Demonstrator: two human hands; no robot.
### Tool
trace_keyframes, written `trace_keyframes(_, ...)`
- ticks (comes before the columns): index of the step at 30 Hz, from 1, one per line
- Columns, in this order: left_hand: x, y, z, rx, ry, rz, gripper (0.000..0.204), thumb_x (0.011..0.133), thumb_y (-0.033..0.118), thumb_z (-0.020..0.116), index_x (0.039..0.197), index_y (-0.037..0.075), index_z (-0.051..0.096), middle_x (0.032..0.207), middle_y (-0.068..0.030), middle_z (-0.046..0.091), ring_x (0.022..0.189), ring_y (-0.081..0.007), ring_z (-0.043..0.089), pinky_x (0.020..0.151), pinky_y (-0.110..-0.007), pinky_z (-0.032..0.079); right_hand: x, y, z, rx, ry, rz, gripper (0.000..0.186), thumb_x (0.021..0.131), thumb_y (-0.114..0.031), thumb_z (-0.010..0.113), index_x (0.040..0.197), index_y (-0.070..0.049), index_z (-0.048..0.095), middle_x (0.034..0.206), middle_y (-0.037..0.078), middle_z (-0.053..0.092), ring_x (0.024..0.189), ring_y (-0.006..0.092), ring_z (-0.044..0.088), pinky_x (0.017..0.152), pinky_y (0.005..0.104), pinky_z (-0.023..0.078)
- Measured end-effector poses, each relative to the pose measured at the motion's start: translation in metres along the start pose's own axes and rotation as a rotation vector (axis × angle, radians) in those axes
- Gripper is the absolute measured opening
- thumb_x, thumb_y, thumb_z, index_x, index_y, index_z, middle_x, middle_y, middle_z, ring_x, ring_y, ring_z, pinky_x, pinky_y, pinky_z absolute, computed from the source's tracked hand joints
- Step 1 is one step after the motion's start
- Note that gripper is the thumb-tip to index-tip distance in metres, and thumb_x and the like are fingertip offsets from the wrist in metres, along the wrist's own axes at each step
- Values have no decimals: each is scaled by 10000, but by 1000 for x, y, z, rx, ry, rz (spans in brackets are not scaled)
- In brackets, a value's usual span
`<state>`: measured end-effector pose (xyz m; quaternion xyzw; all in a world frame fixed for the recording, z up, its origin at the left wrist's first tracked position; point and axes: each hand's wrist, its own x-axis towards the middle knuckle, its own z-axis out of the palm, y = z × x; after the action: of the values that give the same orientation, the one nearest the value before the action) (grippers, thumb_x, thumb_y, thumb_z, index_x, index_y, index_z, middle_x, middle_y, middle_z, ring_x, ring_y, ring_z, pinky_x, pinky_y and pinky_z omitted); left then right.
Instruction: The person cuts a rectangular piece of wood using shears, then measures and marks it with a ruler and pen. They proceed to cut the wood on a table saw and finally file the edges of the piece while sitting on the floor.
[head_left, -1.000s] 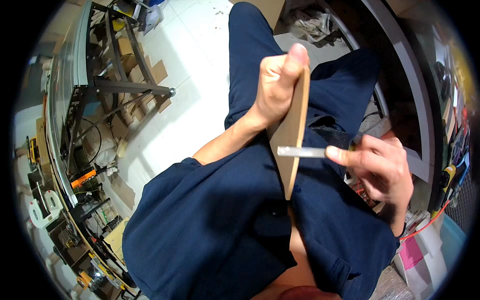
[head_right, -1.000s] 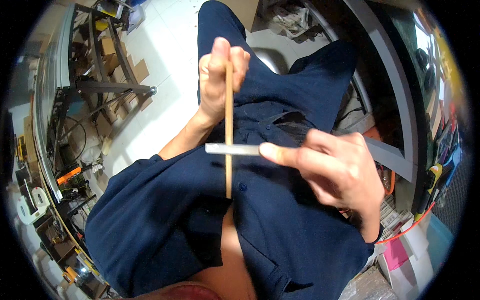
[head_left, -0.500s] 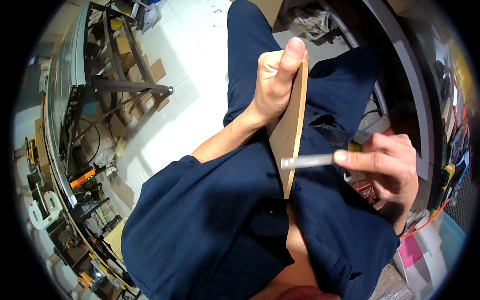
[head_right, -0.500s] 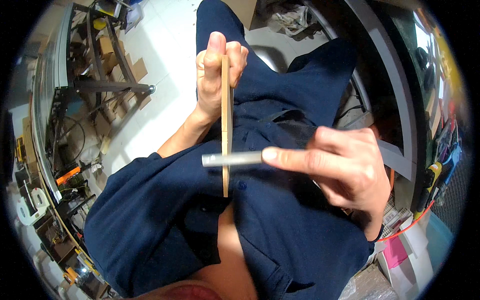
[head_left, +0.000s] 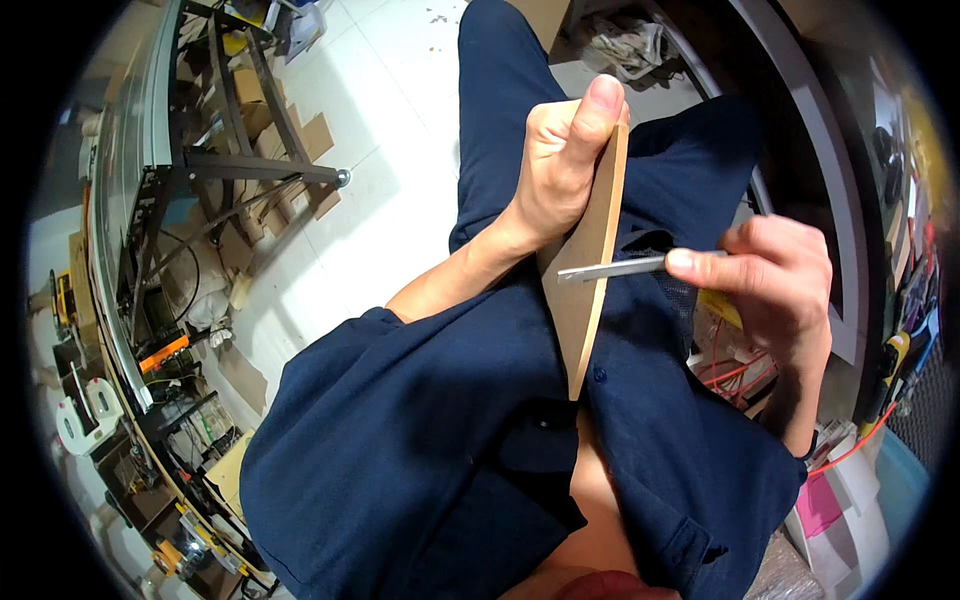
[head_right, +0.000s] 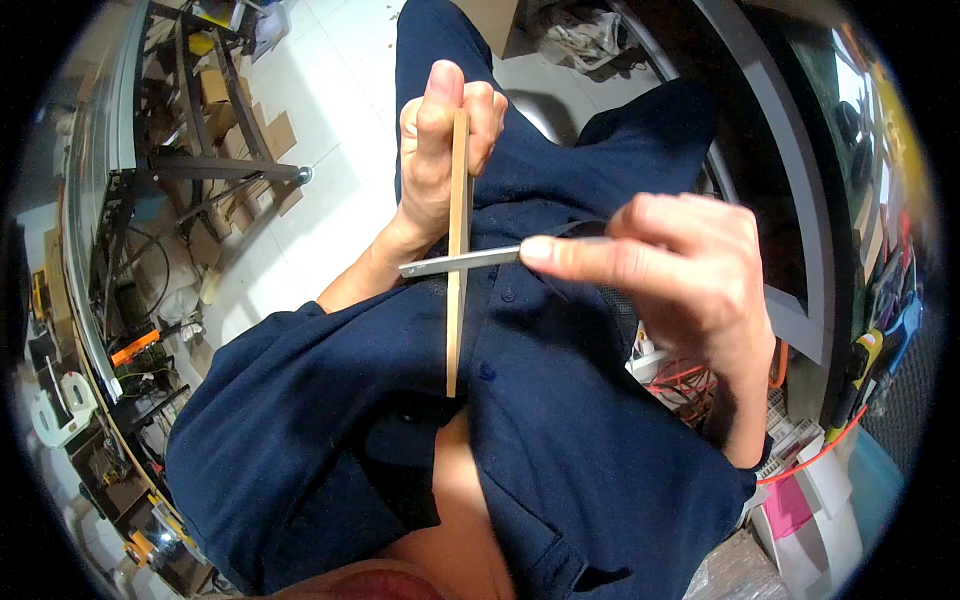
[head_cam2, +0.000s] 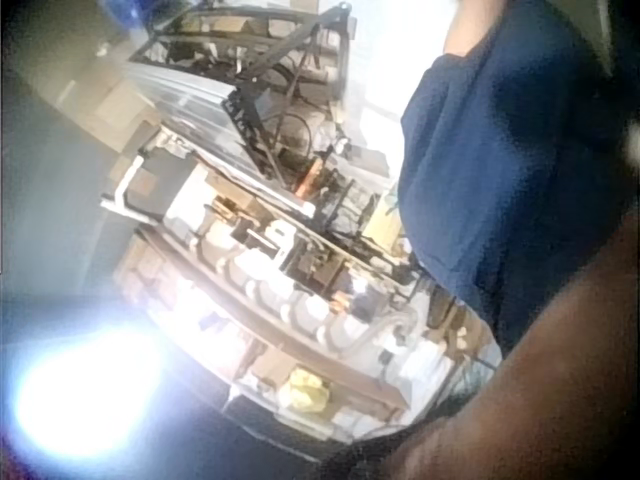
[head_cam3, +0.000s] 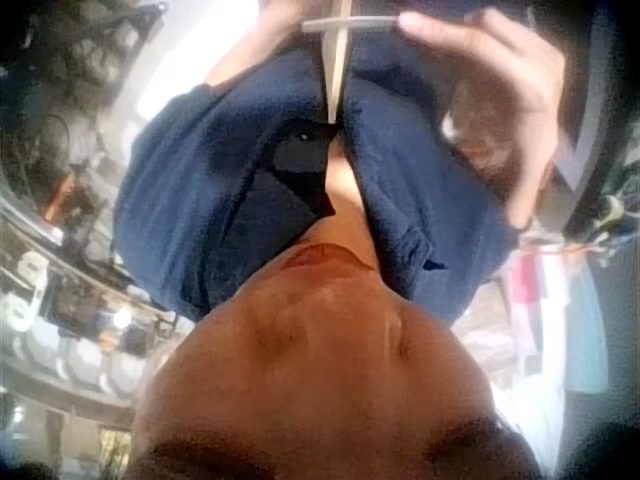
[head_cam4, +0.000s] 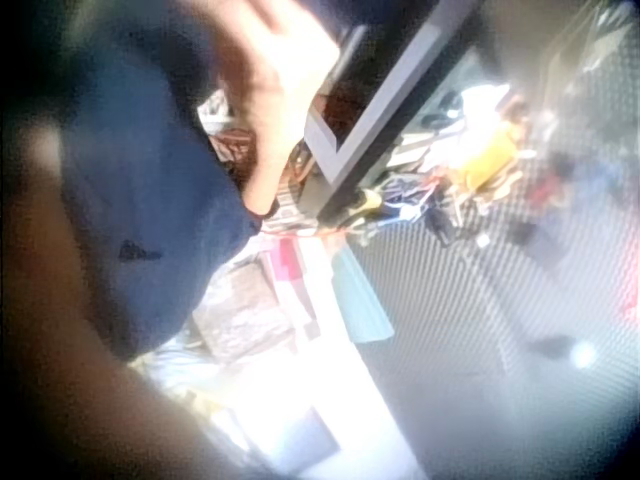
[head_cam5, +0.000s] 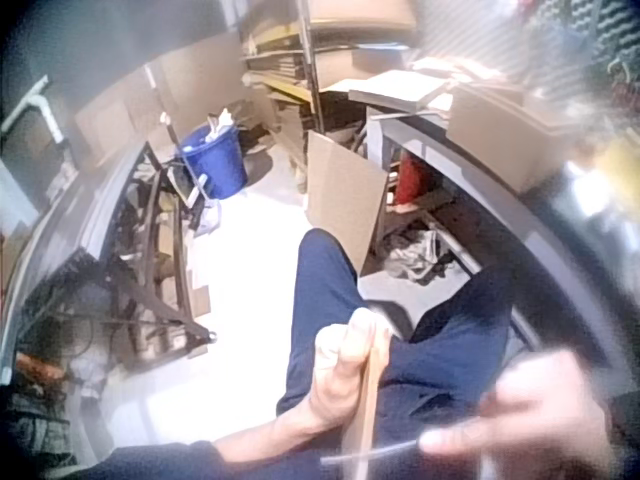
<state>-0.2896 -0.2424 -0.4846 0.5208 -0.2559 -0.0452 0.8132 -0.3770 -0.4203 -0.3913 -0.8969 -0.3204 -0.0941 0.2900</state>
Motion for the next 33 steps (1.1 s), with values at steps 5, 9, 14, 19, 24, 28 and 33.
trace_keyframes(5, -2, 3, -1, -2, -18, 23, 575, 1024, 430, 293, 546, 132, 405, 503, 31, 402, 455, -54, 302, 461, -221, 282, -2, -6, -3, 16, 91, 111, 303, 700, -90, 710, 994, -157, 742, 587, 16, 469, 475, 107, 467, 423, 236, 345)
trace_keyframes(9, -2, 1, 1, -28, -9, -2, 568, 1026, 418, 295, 549, 128, 401, 504, 31, 402, 458, -49, 303, 454, -214, 271, -3, -3, -1, 43, -47, -14, 302, 721, -51, 674, 1009, -117, 736, 594, 13, 472, 463, 109, 447, 411, 243, 326)
trace_keyframes(14, 0, -2, -1, -36, -41, 37, 538, 1025, 412, 313, 573, 130, 379, 503, 34, 400, 456, -50, 305, 457, -212, 273, -3, 3, -4, 76, 25, 27, 484, 669, 51, 613, 1076, -186, 722, 568, -8, 477, 450, 75, 437, 393, 258, 349)
trace_keyframes(19, -3, 0, -5, -65, -29, 0, 552, 1027, 416, 303, 561, 131, 385, 500, 31, 395, 452, -51, 300, 460, -214, 273, -5, 10, 0, 95, 91, 69, 279, 702, -64, 705, 976, -102, 742, 595, 38, 502, 462, 136, 479, 425, 253, 356)
trace_keyframes(24, -2, -4, -6, -39, -10, 10, 585, 1029, 415, 291, 524, 141, 401, 496, 35, 387, 449, -52, 305, 455, -216, 274, -7, 18, 1, 82, 58, 11, 334, 702, 35, 661, 1008, -83, 724, 663, 59, 565, 526, 139, 525, 463, 252, 391)
trace_keyframes(28, -2, -6, -7, -15, -23, 23, 579, 1028, 421, 283, 533, 145, 401, 497, 40, 388, 444, -49, 312, 449, -215, 283, -14, 13, 1, 94, 142, -42, 281, 725, -24, 666, 995, -78, 723, 642, 50, 541, 515, 125, 519, 448, 245, 377)
trace_keyframes(33, -1, -2, -3, -8, -3, -24, 570, 1027, 430, 279, 544, 144, 383, 495, 39, 388, 440, -50, 311, 448, -215, 284, -6, 14, 17, 42, 95, -56, 351, 678, -58, 687, 993, -201, 746, 582, -12, 494, 463, 93, 471, 415, 244, 353)
